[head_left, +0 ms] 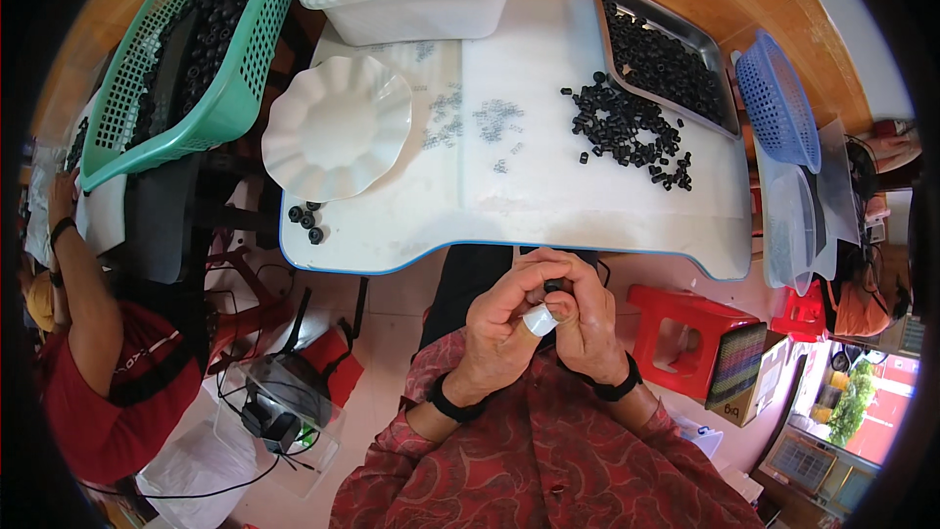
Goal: Sorting and inspecting small black plastic components at an assembly table.
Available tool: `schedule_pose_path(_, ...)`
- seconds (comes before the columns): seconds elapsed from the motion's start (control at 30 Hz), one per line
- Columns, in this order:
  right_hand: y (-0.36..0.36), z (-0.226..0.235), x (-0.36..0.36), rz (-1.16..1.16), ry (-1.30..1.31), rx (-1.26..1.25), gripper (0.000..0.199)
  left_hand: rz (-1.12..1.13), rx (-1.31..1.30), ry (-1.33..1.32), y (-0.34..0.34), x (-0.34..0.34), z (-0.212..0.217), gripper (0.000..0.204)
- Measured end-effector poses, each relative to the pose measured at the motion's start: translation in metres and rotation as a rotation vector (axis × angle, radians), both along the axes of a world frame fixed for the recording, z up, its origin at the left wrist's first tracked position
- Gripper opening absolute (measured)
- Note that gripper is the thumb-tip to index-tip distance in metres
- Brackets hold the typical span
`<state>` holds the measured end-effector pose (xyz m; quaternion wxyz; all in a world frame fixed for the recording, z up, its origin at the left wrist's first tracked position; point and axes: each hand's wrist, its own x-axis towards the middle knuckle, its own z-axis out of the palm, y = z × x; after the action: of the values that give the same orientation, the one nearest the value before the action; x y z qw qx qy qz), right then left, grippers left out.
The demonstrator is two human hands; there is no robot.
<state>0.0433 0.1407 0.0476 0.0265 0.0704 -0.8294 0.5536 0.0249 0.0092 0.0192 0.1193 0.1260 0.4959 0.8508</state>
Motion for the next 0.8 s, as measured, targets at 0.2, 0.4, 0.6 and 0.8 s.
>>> schedule_pose_path(0.2,0.004,-0.001,-0.003,0.022,0.048,-0.115,0.048,0.112,-0.226,0.155,0.003,-0.001,0.013,0.037)
schedule_pose_path(0.4,0.004,-0.020,0.003,-0.005,-0.081,-0.475,0.052,0.195,-0.313,0.240,0.010,-0.001,0.014,0.042)
schedule_pose_path(0.6,-0.001,-0.029,0.005,-0.092,-0.142,-0.701,0.043,0.160,-0.194,0.024,0.015,0.004,0.013,0.046)
schedule_pose_path(0.8,-0.003,-0.029,0.005,-0.171,-0.126,-0.700,0.032,0.170,-0.188,-0.019,0.015,0.005,0.006,0.054)
